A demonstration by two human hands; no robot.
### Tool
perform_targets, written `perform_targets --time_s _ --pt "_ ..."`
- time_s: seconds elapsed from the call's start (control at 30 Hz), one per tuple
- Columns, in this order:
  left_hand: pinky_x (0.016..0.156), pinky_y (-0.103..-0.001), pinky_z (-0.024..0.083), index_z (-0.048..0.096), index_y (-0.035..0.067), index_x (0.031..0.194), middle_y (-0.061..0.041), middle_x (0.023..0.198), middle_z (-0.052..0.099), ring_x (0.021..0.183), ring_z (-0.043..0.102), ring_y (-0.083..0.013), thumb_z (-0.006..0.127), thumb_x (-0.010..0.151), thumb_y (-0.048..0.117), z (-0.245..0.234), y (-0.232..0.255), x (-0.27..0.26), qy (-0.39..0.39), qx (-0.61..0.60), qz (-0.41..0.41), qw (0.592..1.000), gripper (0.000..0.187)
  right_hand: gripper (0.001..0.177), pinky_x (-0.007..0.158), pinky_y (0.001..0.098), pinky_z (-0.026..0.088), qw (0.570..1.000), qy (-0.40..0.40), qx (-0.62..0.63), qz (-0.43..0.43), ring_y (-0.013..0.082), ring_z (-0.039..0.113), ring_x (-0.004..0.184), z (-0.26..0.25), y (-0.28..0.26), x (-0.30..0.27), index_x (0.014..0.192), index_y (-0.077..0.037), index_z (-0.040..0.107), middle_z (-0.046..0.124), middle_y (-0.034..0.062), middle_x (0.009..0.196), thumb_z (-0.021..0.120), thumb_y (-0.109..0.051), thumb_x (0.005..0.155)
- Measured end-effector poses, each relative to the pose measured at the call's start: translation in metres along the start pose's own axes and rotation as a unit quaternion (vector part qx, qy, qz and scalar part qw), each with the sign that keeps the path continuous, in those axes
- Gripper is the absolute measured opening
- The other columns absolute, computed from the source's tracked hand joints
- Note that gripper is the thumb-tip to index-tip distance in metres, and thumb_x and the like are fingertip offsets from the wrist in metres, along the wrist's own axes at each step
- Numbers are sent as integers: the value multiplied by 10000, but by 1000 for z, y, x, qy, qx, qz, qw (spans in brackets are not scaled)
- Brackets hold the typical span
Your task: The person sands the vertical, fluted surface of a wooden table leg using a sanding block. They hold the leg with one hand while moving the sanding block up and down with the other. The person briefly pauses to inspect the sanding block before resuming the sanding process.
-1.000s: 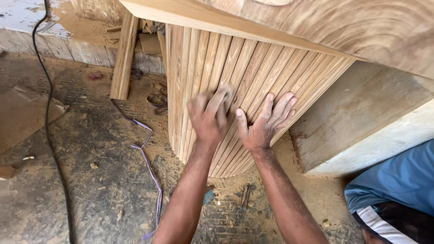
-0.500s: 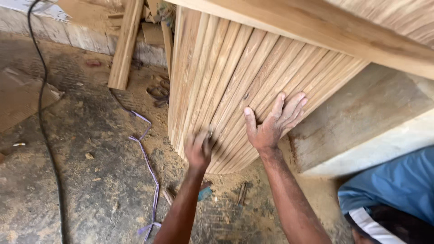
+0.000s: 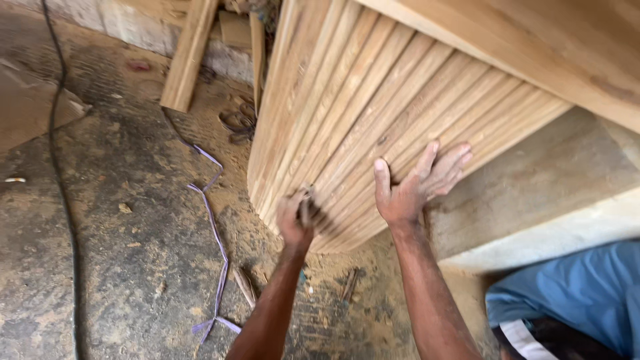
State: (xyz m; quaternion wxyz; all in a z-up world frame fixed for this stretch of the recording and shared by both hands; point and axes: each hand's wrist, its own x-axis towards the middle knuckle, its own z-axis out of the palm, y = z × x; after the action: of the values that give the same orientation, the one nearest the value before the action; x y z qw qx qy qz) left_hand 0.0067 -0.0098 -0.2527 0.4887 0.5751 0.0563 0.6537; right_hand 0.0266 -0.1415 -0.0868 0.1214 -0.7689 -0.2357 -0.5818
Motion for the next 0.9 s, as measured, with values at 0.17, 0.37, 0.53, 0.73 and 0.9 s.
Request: perform_targets --time_s 0.17,0.37,0.53,0.73,0.9 --pt "657 -363 472 715 100 1043 -81 793 595 697 591 -290 627 883 71 56 75 112 9 -51 79 996 185 838 1088 577 -54 999 -31 -30 8 495 -60 1397 -7 -1 -6 1510 -36 189 -10 339 1507 511 -588 968" --pt "683 -336 449 676 219 1090 24 815 585 752 634 -222 631 905 186 26 81 120 -45 -41 138 989 194 868 1085 604 -56 999 -41 -3 22 471 -98 1405 -7 -2 -8 1526 -61 157 -56 317 1518 544 -601 967" --pt "588 -391 502 696 93 1061 -132 796 630 699 641 -342 633 883 51 -18 21 18 -4 -8 -37 999 193 893 1081 596 -34 999 -34 6 8 477 -75 1403 -9 1 -9 1520 -51 178 -39 315 1518 565 -612 943" --pt "655 -392 514 701 189 1054 -55 864 590 773 628 -297 622 904 162 36 61 127 -15 7 54 998 172 902 1081 564 -30 1000 -27 -10 -2 482 -38 1402 -10 3 -7 1512 -28 213 -8 329 1510 559 -632 940" --pt "760 -406 520 673 239 1083 -13 951 552 864 626 -277 609 918 201 51 87 162 -51 -76 113 989 181 894 1073 570 -21 1000 -19 -24 0 505 -25 1390 -6 -2 -6 1504 -12 220 7 352 1496 546 -630 946"
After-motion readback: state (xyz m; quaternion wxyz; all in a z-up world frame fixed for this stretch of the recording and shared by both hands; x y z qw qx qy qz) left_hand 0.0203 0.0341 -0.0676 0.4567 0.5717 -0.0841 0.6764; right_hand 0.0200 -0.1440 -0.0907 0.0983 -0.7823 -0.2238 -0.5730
